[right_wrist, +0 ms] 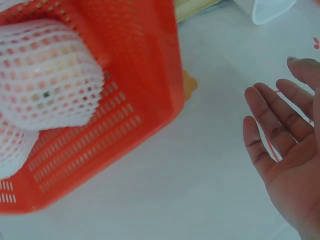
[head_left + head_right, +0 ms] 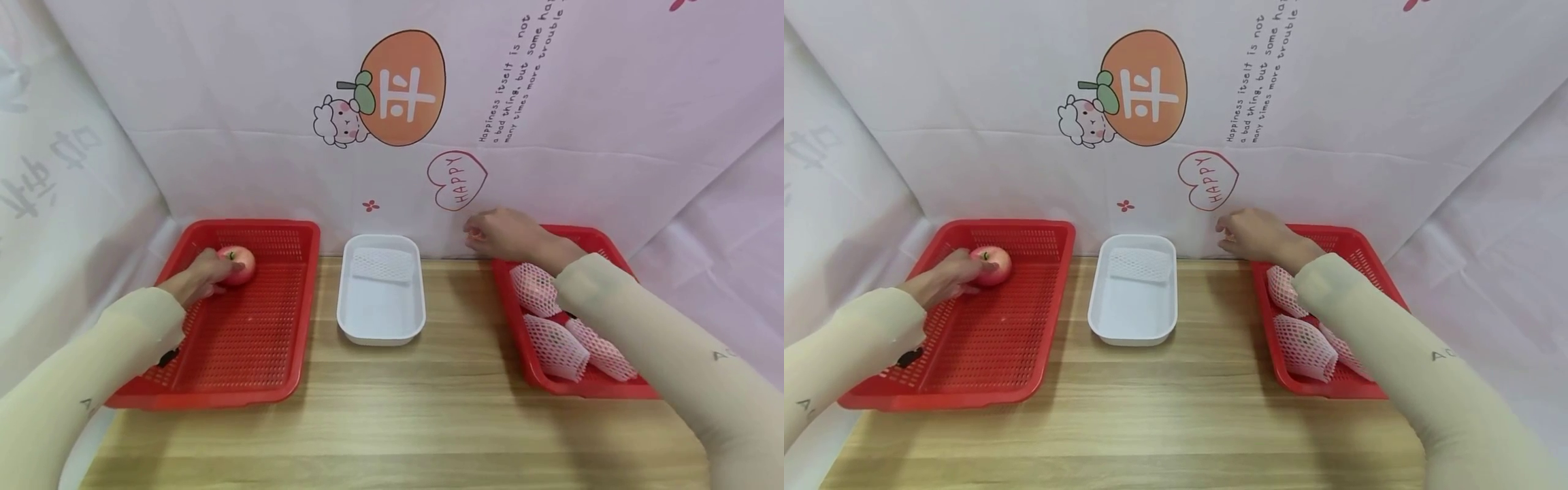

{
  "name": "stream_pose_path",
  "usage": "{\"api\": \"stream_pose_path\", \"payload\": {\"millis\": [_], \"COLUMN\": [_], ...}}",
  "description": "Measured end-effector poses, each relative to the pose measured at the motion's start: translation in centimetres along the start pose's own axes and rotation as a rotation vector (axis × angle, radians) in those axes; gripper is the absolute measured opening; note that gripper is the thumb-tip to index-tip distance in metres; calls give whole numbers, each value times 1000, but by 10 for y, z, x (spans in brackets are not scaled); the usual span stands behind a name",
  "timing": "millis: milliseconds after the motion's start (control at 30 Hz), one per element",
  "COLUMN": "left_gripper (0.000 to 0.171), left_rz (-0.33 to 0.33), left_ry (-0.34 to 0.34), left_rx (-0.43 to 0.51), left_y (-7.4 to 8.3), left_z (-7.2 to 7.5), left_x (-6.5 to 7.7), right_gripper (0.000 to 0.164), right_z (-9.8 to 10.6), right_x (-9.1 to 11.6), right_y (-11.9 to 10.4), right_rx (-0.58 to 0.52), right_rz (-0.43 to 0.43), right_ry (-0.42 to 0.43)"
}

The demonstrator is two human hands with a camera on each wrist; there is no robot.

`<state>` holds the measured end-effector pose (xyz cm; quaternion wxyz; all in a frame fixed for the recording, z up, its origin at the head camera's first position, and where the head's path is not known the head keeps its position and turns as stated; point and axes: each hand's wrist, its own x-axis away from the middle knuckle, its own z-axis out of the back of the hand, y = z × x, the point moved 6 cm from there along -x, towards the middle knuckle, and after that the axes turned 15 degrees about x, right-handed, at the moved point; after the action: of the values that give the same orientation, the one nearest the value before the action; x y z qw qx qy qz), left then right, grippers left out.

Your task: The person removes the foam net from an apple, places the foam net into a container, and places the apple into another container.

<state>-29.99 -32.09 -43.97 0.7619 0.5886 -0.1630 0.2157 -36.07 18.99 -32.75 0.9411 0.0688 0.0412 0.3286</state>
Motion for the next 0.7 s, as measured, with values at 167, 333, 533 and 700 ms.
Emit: {"api": "stream_pose_path", "payload": {"millis": [167, 333, 533, 700], "left_gripper": [73, 93, 97, 96], "left_rz": [-2, -5, -36, -108], "left_ry": [7, -36, 41, 105], "left_rx": [17, 12, -86, -153], "left_y": [1, 0, 5, 9], "left_z": [-2, -5, -3, -4], "left_x": [1, 5, 12, 20], "right_gripper": [31, 36, 49, 58], "right_z": [2, 3, -3, -7], "right_x": [16, 35, 68, 86], "right_y": [5, 9, 18, 21], "right_rx": [10, 63, 65, 70], "right_rz": [36, 48, -19, -20], "right_ry": [1, -5, -128, -146]}}
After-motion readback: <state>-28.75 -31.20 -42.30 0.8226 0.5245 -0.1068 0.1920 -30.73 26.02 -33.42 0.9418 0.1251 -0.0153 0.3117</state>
